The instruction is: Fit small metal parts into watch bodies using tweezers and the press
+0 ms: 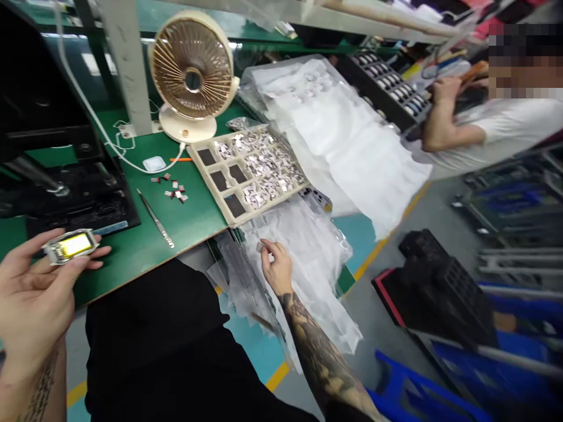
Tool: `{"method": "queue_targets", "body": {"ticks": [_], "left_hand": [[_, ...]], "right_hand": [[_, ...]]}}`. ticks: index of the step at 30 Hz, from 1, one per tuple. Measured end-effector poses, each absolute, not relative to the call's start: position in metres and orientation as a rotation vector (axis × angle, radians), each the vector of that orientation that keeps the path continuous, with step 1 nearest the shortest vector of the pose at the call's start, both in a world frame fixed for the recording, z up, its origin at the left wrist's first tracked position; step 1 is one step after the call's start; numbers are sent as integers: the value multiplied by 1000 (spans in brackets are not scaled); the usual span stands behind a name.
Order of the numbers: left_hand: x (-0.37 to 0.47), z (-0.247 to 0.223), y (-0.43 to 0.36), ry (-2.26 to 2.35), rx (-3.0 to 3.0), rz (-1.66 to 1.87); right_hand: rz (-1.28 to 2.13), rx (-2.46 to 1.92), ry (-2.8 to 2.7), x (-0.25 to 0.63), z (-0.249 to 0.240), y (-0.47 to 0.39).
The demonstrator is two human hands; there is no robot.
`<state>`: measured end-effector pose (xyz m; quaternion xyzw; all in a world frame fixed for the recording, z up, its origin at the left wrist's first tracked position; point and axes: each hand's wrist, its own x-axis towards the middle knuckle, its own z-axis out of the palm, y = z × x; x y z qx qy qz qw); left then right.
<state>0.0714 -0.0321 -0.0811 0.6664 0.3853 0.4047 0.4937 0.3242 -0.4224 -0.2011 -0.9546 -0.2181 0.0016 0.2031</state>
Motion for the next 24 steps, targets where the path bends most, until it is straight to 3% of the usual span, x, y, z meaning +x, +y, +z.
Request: {"method": "queue_targets", "body": {"ticks": [5, 11, 18, 24], "left_hand": [[78, -70, -44, 772, 1394, 852], [76, -78, -41, 710, 1218, 768], [77, -82, -41, 654, 1159, 748], [71, -85, -38, 539, 1187, 742]], "right_hand": [[-127, -2092, -925, 298, -136, -362], [-335, -1673, -1303, 254, -78, -233], [115, -1346, -1513, 240, -56, -131], [213, -1422, -1564, 237, -65, -113]]}}
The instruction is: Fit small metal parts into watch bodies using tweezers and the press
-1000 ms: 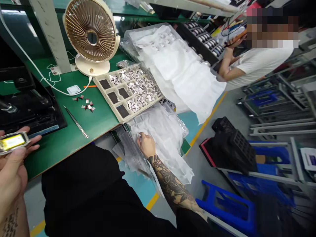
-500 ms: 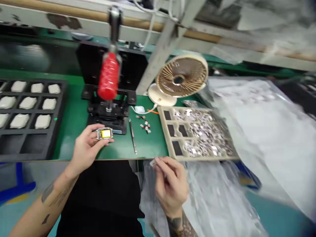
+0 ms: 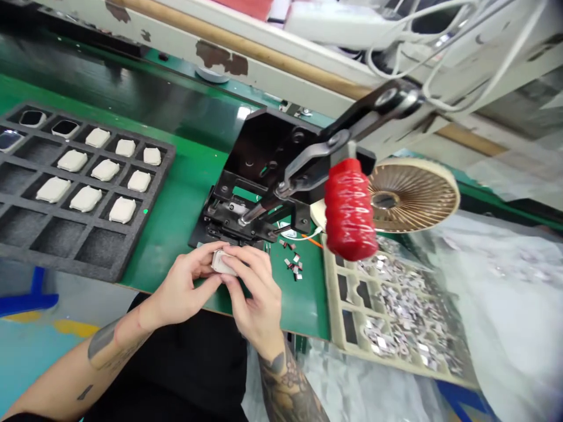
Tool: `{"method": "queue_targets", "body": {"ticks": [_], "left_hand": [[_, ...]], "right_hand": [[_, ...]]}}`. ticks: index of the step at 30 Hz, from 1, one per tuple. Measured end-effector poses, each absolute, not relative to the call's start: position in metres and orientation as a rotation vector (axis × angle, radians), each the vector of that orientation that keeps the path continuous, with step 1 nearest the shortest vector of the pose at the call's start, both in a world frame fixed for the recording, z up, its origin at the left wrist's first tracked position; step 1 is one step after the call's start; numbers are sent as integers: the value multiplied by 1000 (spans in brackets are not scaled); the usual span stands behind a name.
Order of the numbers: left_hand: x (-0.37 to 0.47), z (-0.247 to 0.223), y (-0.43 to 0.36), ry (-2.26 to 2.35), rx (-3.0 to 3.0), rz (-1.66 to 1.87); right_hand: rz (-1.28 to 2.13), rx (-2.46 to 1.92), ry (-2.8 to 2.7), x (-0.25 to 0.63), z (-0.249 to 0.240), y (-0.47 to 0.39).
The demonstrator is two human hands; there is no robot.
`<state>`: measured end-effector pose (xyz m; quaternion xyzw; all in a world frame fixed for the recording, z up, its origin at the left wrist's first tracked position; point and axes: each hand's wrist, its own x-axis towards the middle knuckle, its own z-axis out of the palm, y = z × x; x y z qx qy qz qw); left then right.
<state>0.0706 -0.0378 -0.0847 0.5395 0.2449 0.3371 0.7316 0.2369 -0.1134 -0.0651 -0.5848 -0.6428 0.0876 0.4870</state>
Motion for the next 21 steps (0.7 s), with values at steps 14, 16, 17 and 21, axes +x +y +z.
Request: {"method": "queue_targets", "body": {"ticks": [14, 16, 17, 21], "left_hand": [[65, -82, -35, 556, 1417, 767], [61, -84, -37, 553, 1518, 803], [60, -84, -38, 554, 1570, 834], [59, -85, -44, 568, 1677, 943]], "right_hand": [[395, -1434, -1318, 236, -68, -122], [389, -1422, -1282, 230, -68, -122], [388, -1411, -1268, 227, -69, -123], [467, -1411, -1301, 229, -64, -125]]}}
